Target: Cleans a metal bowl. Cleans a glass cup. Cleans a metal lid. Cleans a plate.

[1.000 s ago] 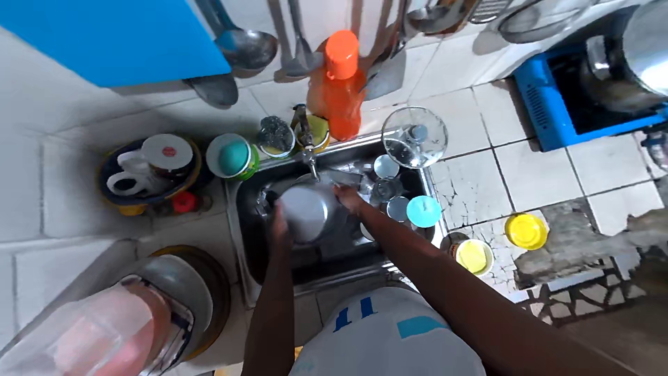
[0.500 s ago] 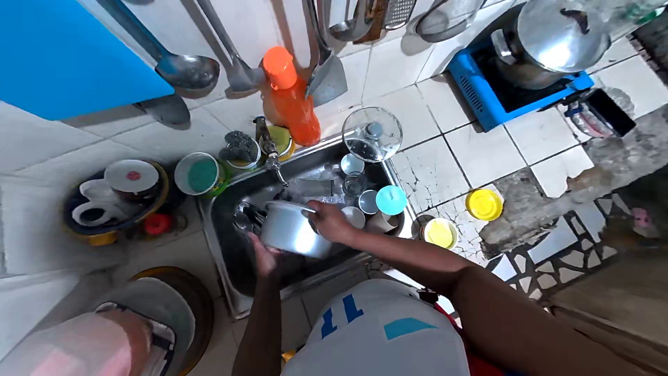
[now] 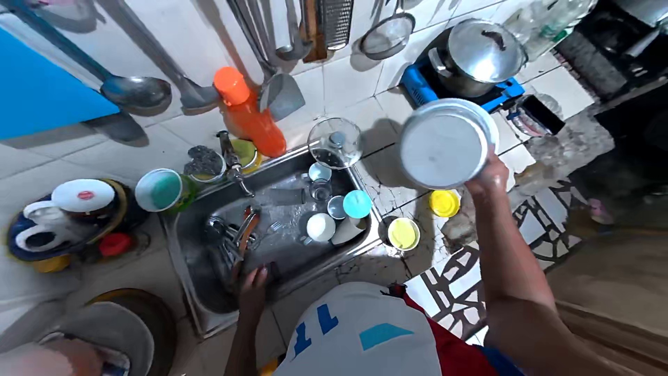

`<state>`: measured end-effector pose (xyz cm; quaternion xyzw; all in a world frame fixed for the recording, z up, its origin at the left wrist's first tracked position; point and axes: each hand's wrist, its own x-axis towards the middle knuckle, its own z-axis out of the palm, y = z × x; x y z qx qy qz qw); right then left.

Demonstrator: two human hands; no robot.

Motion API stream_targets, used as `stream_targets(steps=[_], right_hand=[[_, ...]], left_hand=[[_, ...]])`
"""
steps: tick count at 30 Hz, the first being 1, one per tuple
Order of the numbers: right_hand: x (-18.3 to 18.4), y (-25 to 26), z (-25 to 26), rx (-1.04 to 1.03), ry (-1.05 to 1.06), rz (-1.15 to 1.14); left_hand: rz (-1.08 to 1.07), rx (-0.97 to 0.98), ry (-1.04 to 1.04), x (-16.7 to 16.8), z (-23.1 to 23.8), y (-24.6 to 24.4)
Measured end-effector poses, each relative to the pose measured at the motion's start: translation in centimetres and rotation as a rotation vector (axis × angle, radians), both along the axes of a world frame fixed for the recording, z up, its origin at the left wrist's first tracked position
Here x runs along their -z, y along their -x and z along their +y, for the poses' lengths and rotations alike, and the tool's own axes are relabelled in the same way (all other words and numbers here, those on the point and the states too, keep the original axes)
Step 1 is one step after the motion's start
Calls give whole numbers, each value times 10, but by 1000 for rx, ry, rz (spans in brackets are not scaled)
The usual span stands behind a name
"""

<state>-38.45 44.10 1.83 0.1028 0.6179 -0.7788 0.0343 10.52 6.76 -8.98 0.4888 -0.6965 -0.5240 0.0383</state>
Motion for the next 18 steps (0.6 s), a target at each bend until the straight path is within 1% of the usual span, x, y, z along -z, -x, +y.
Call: stream_targets(steps=[3, 6, 9, 11, 13, 14, 15, 16, 18], right_hand=[[40, 12, 74, 190, 87, -62], [69, 19, 110, 393, 228, -110], [86, 30, 114, 578, 290, -168], [94, 39, 109, 622, 296, -202], [101, 51, 105, 641, 315, -194], [105, 58, 105, 638, 293, -193], [107, 62, 105, 617, 219, -197], [108, 65, 106, 580, 99, -196], [105, 67, 108, 561, -221, -216]], left_hand=[[-57, -30, 73, 3, 6, -15], [-85, -1, 137, -4, 11, -16], [-108, 35, 166, -16, 14, -3], [-127, 128, 182, -25, 14, 7], [-118, 177, 206, -26, 15, 15], [-122, 189, 208, -24, 16, 17], [-138, 208, 220, -22, 16, 19], [-164, 226, 225, -19, 16, 21], [-195, 238, 217, -11, 15, 25]])
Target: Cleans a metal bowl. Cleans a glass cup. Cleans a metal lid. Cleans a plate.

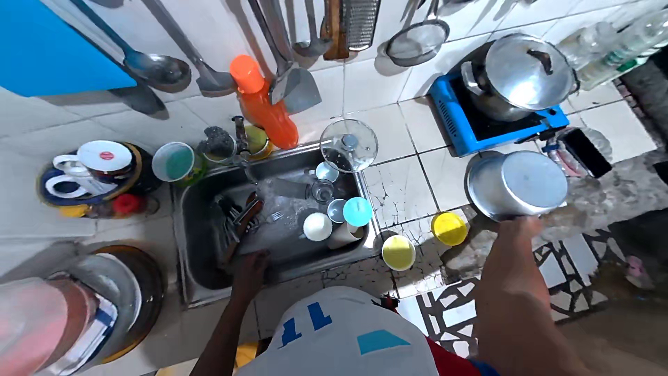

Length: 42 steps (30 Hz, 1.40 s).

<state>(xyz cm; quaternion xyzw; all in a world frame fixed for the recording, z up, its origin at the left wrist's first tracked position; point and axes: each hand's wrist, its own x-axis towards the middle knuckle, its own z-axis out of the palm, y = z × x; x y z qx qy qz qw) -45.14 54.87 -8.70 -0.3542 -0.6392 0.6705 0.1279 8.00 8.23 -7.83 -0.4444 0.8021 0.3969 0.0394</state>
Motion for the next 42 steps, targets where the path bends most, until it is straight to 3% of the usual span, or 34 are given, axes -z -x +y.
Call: stream_targets(steps=[3, 6, 8, 9, 11, 12, 16, 20, 26, 31, 34, 36, 39, 42], right_hand=[[-2, 5, 4, -38, -234, -83], [-19, -4, -10, -76, -545, -167], [-34, -14, -36, -77, -749, -52], [-39, -19, -55, -125, -820, 146], [-51, -30, -115, -378, -933, 474], [-58, -39, -154, -580, -916, 520], [-63, -54, -319, -1423, -988, 266], [-44, -56, -416, -1667, -1255, 27], [-38, -51, -422, -1636, -1301, 72], [-124, -104, -388, -1600, -1318, 239], [-179, -171, -380, -1687, -1326, 279], [-193, -225, -384, -1803, -1330, 278], [-180, -298, -412, -2042, -1337, 204], [-130, -338, -449, -2195, -1306, 97]], left_hand=[[-22, -72, -72, 4, -8, 12], [40, -320, -223, -4, -29, 37], [135, -499, -302, 1, -54, 54], [167, -534, -315, 6, -70, 64], [236, -583, -327, 14, -95, 85], [288, -606, -347, 15, -103, 98], [496, -814, -518, 33, -130, 154], [359, -826, -611, 34, -127, 191], [424, -764, -766, 49, -120, 208], [404, -730, -876, 40, -102, 168], [475, -635, -1080, 21, -76, 131], [543, -525, -1196, 0, -60, 105], [696, -498, -1318, -28, -50, 69], [761, -626, -1326, -21, -59, 41]])
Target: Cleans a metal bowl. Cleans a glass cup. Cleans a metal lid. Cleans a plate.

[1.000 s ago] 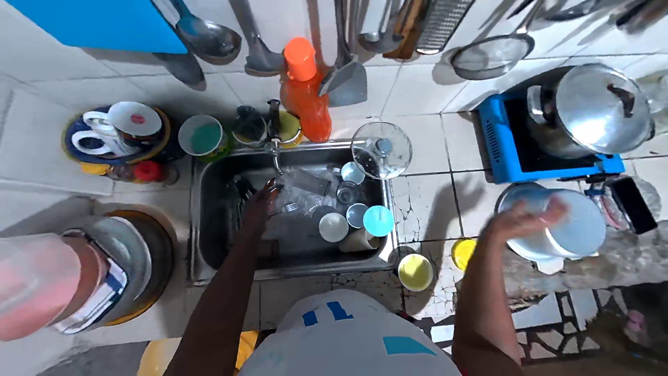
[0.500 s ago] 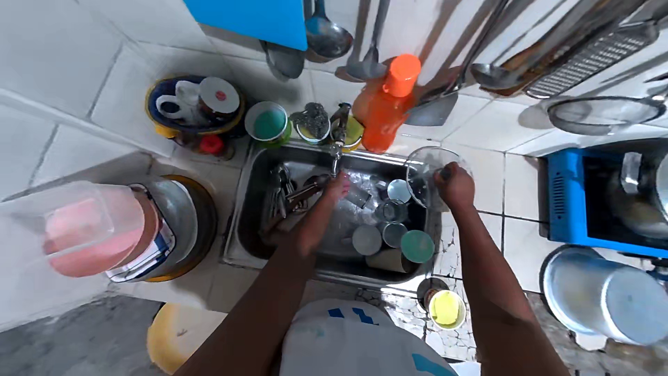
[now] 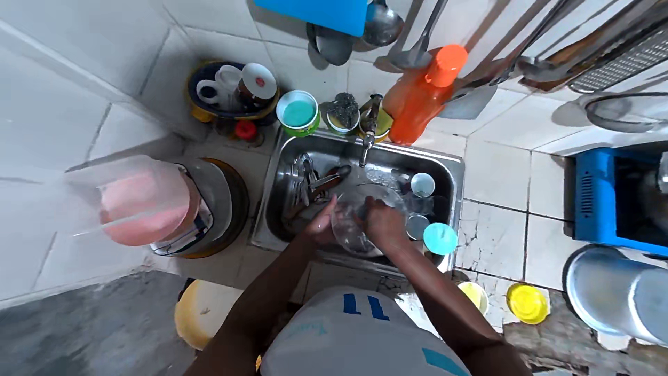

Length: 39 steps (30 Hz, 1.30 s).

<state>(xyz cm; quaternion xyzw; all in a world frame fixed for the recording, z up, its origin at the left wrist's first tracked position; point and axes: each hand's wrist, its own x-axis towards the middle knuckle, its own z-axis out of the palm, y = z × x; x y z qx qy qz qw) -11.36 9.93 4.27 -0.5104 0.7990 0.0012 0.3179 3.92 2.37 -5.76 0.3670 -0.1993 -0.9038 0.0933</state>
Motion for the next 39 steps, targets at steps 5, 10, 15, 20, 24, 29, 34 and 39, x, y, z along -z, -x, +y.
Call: stream_targets(steps=[5, 10, 15, 20, 24, 29, 34, 39], right_hand=[[102, -1, -39, 6, 133, -41], [149, 46, -61, 236, 387, -17], [171, 83, -74, 657, 211, -464], [184, 87, -61, 992, 350, -1006], [187, 72, -61, 1056, 461, -1071], [187, 67, -58, 1260, 568, -1185], [168, 59, -52, 1370, 719, -1170], [141, 46, -45, 1482, 737, -1154]], left_hand=[[-434, -129, 294, 44, -49, 11], [-600, -55, 522, 70, -88, 49], [-650, 146, 668, 68, -107, 61], [-885, 203, 1032, 50, -96, 79], [-980, 377, 1352, 50, -67, 123], [-799, 554, 1822, 86, -36, 130], [-379, 688, 1981, 103, -28, 67], [-462, 607, 1764, 118, -23, 27]])
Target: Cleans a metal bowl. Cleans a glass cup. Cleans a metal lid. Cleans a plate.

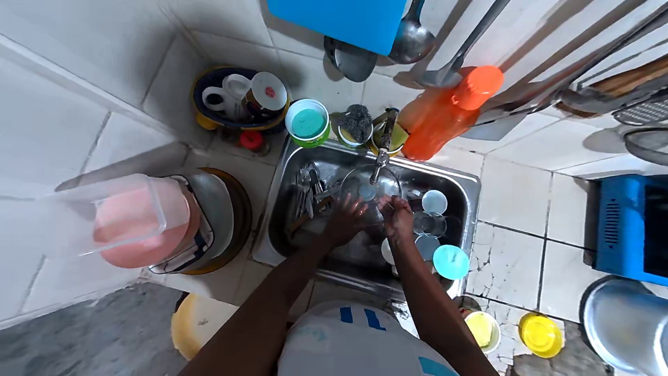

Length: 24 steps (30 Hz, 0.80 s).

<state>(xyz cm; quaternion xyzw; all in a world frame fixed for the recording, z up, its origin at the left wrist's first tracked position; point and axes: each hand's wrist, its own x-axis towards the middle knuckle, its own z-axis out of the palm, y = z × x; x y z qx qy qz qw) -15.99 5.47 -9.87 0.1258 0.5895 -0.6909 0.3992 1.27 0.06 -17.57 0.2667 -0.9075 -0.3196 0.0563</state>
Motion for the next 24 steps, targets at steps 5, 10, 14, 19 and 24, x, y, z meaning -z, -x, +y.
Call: stream_targets(steps=[5, 10, 14, 19, 24], right_hand=[[-4, 3, 15, -83, -56, 106], [-19, -5, 33, -267, -92, 220], [-29, -25, 44, -496, -163, 373], [-55, -69, 46, -831, -256, 980], [-15, -88, 46, -1032, 101, 1694]], left_hand=[[16, -316, -244, 10, -11, 16], [76, -489, -763, -34, -46, 55], [-1, -429, -715, -55, -54, 61], [173, -750, -1123, -106, -37, 36], [566, -1098, -1659, -115, -51, -14]])
